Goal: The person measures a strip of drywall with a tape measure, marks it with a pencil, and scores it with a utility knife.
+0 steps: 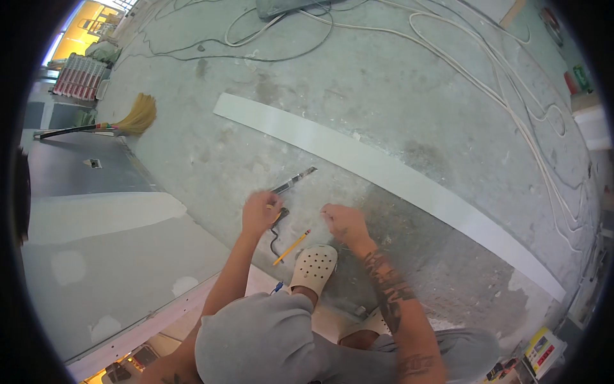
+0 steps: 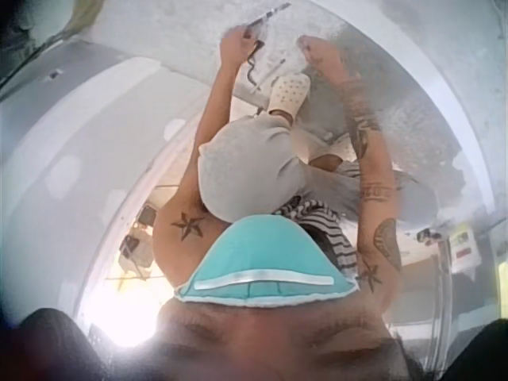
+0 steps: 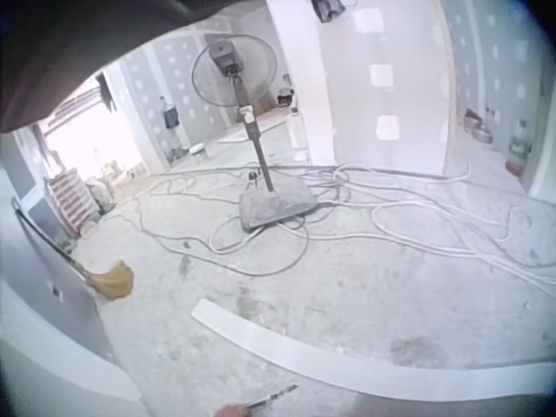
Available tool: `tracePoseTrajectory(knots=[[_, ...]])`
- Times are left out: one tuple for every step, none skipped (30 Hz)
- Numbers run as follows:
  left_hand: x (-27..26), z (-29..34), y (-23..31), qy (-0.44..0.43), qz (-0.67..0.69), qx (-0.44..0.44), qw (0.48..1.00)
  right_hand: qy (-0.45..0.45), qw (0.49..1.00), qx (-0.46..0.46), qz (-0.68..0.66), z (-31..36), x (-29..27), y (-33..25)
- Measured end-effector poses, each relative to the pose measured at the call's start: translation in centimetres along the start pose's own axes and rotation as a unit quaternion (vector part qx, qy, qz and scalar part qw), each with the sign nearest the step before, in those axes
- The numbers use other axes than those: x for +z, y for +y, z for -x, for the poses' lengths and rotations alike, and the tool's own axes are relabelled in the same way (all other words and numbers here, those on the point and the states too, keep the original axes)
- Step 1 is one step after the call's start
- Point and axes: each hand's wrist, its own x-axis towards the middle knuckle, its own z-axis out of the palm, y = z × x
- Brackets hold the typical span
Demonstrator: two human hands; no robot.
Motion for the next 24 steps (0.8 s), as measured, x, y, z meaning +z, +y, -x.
tracePoseTrajectory(knots=[[0.2, 2.1, 0.6, -0.077, 0.001, -0.039, 0.996, 0.001, 1.000, 0.000, 0.001, 0.1, 0.1, -0.5], [0.5, 4.2, 1.2, -0.152, 0.001, -0.077, 0.985, -0.041, 0.998, 0.024, 0.032, 0.1, 0.0, -1.0], [0.9, 6.6, 0.8, -0.166, -0.038, -0.059, 0.984, -0.084, 0.994, 0.045, 0.055, -0.1, 0.5, -1.8], [1.8, 8.3, 0.3, -0.180, -0.072, -0.039, 0.980, -0.083, 0.994, 0.043, 0.055, -0.1, 1.1, -2.1], [2.6, 9.4, 0.3, -0.179, -0.070, -0.036, 0.981, -0.043, 0.999, 0.023, 0.017, 0.1, 1.6, -2.2], [3.2, 10.3, 0.1, -0.162, -0.058, -0.049, 0.984, -0.004, 1.000, 0.003, -0.022, 0.2, 1.9, -2.3], [3.6, 11.0, 0.1, -0.145, -0.047, -0.063, 0.986, -0.004, 1.000, 0.004, -0.021, 0.4, 2.1, -2.3], [4.0, 11.4, 0.0, -0.145, -0.046, -0.062, 0.986, -0.015, 1.000, 0.001, -0.019, 0.5, 2.2, -2.4], [4.3, 11.7, -0.1, -0.163, -0.058, -0.065, 0.983, -0.025, 1.000, -0.002, -0.016, 0.6, 2.3, -2.5], [4.5, 11.1, 0.3, -0.180, -0.067, -0.066, 0.979, -0.023, 1.000, -0.002, -0.010, 0.7, 2.0, -2.3], [4.4, 10.5, 0.6, -0.177, -0.063, -0.060, 0.980, -0.029, 0.999, -0.016, 0.012, 0.8, 1.6, -2.1], [4.0, 10.0, 0.7, -0.118, -0.046, -0.027, 0.992, -0.034, 0.998, -0.028, 0.036, 0.8, 1.0, -1.8], [3.0, 9.1, 1.2, -0.058, -0.028, 0.010, 0.998, -0.025, 0.998, -0.025, 0.044, 0.6, 0.0, -1.7], [1.8, 7.6, 1.9, -0.054, -0.039, -0.031, 0.997, -0.050, 0.997, 0.002, 0.050, 0.7, -1.3, -1.8], [0.9, 5.8, 2.2, -0.052, -0.048, -0.068, 0.995, -0.072, 0.995, 0.033, 0.058, 0.9, -2.8, -1.7], [0.8, 4.5, 1.8, -0.048, -0.047, -0.095, 0.993, -0.053, 0.995, 0.045, 0.073, 1.1, -4.5, -1.5], [0.9, 3.3, 1.1, -0.047, -0.043, -0.117, 0.991, -0.031, 0.995, -0.002, 0.096, 1.6, -6.4, -1.4], [1.4, 2.9, -0.7, -0.009, -0.072, -0.059, 0.996, -0.005, 0.992, -0.049, 0.120, 1.8, -8.4, -1.5], [0.6, 1.8, -0.2, -0.087, -0.067, -0.079, 0.991, -0.061, 0.986, -0.017, 0.155, 2.2, -11.2, -1.9], [0.1, 1.3, -0.3, -0.088, -0.083, -0.079, 0.990, -0.112, 0.977, 0.021, 0.183, 2.3, -13.8, -2.9], [0.6, 1.1, 0.0, -0.098, -0.070, -0.031, 0.992, -0.099, 0.976, 0.027, 0.190, 3.7, -16.7, -2.9], [2.1, 1.7, -2.7, -0.073, -0.090, 0.029, 0.993, -0.084, 0.977, 0.021, 0.196, 4.5, -19.0, -3.3], [3.9, 1.5, -4.4, -0.072, -0.022, 0.057, 0.996, -0.110, 0.969, 0.065, 0.212, 5.4, -22.4, -5.5], [5.0, 0.5, -8.5, -0.078, -0.023, 0.037, 0.996, -0.052, 0.973, 0.018, 0.226, 6.4, -24.0, -6.9]])
